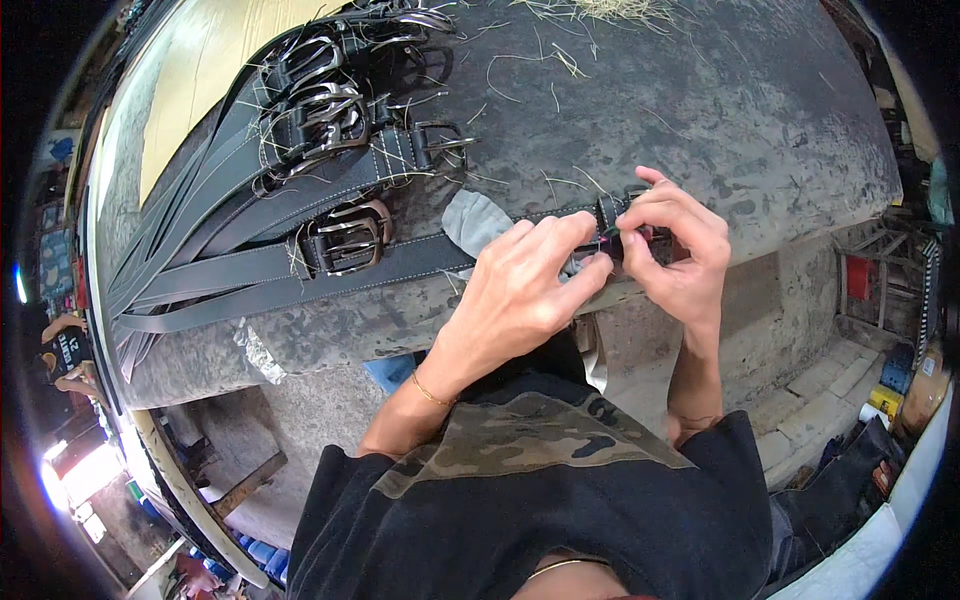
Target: The person assembles leather belts by threading long leather strips through buckles and using a small tool to secure the components while wiping the leather with a cloth.
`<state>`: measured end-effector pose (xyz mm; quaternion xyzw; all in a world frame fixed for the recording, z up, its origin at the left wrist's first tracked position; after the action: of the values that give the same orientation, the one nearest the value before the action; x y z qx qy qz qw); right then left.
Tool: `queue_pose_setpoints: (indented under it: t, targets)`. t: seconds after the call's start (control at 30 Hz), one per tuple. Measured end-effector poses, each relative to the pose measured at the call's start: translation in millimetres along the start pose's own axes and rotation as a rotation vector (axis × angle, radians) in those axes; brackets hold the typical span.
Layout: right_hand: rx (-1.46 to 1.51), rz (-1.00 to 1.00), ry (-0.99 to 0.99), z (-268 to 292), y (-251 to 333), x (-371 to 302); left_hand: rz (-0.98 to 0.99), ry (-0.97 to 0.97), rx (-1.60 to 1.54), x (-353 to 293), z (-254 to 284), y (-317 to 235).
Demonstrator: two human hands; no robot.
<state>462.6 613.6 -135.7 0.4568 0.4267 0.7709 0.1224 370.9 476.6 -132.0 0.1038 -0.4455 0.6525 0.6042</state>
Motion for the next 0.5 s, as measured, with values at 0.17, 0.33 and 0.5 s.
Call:
queue_pose_setpoints:
  t: [0.17,0.33,0.5]
  targets:
    - [-0.027,0.017,0.035,-2.3,1.0,0.6,-0.024,0.018,-0.015,4.0,0.5,-1.7]
    - [-0.051,0.013,0.051,-3.2,1.4,1.2,-0.053,-0.010,-0.028,5.6,1.4,-3.9]
    - [-0.066,0.011,0.066,-3.2,0.0,1.0,-0.028,-0.010,-0.021,2.7,-0.6,-0.4]
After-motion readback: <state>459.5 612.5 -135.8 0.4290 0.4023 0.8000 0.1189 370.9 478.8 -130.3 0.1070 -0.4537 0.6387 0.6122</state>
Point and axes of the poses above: each hand's wrist, its own x-axis towards the middle knuckle, its own z-axis out of the back of the hand, y = z × x, the point moved 5 cm from there along x, towards the middle knuckle, and after that the axes turned 15 degrees about -y, right-handed, at the moved point
